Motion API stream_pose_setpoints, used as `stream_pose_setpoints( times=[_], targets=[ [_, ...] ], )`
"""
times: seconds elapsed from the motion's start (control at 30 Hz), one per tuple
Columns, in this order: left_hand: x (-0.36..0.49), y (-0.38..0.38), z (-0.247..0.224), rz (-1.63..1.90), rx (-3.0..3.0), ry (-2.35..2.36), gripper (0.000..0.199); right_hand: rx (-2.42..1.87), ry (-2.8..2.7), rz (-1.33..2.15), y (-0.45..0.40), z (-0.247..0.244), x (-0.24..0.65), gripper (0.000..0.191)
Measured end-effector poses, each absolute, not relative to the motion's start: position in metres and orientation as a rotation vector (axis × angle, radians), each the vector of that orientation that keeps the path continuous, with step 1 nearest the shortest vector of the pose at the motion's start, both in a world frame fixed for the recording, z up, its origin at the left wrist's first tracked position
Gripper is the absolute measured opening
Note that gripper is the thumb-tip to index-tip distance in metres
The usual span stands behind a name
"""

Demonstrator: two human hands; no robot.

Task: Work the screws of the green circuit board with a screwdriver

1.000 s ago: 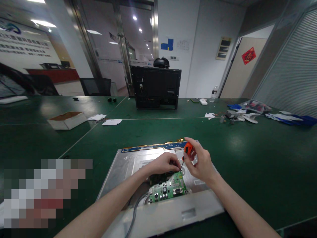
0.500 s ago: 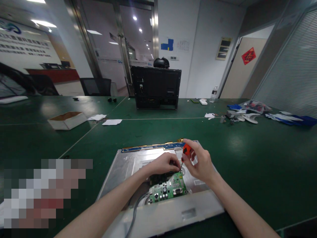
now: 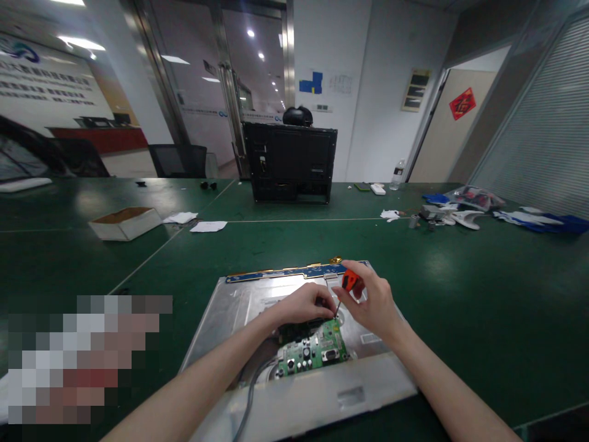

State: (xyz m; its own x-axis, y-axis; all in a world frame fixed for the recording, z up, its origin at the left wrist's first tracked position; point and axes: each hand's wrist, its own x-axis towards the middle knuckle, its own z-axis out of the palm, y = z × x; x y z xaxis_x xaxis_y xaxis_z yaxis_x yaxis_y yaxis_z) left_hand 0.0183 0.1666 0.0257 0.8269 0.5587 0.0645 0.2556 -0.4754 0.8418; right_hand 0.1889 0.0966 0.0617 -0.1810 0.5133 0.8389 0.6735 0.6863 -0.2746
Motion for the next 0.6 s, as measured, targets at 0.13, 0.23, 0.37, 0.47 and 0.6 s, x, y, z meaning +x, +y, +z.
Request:
stream_pose_setpoints(
  times=[0.13,0.23,0.37,0.47,0.6],
  targets=[
    [0.0184,0.1663,0.0268,0.406,2.082,0.589,0.008,-0.941,-1.871,-0.103,0.0936,0.0632,0.1902,0.042],
    [0.0185,0.1656,0.0283,0.398,2.089,0.595,0.007,-0.939,-1.881,-0.027,0.0928,0.0628,0.1905,0.049],
    [0.0185,0.1652,0.0293,0.389,2.097,0.606,0.007,-0.939,-1.856,-0.076,0.0947,0.0610,0.1893,0.048],
    [0.0186,0.1655,0.0284,0.396,2.101,0.612,0.005,-0.937,-1.833,-0.133,0.0969,0.0598,0.1886,0.042],
    [0.0189,0.1663,0.0257,0.410,2.080,0.607,0.010,-0.920,-1.834,-0.180,0.0982,0.0593,0.1894,0.039]
  ],
)
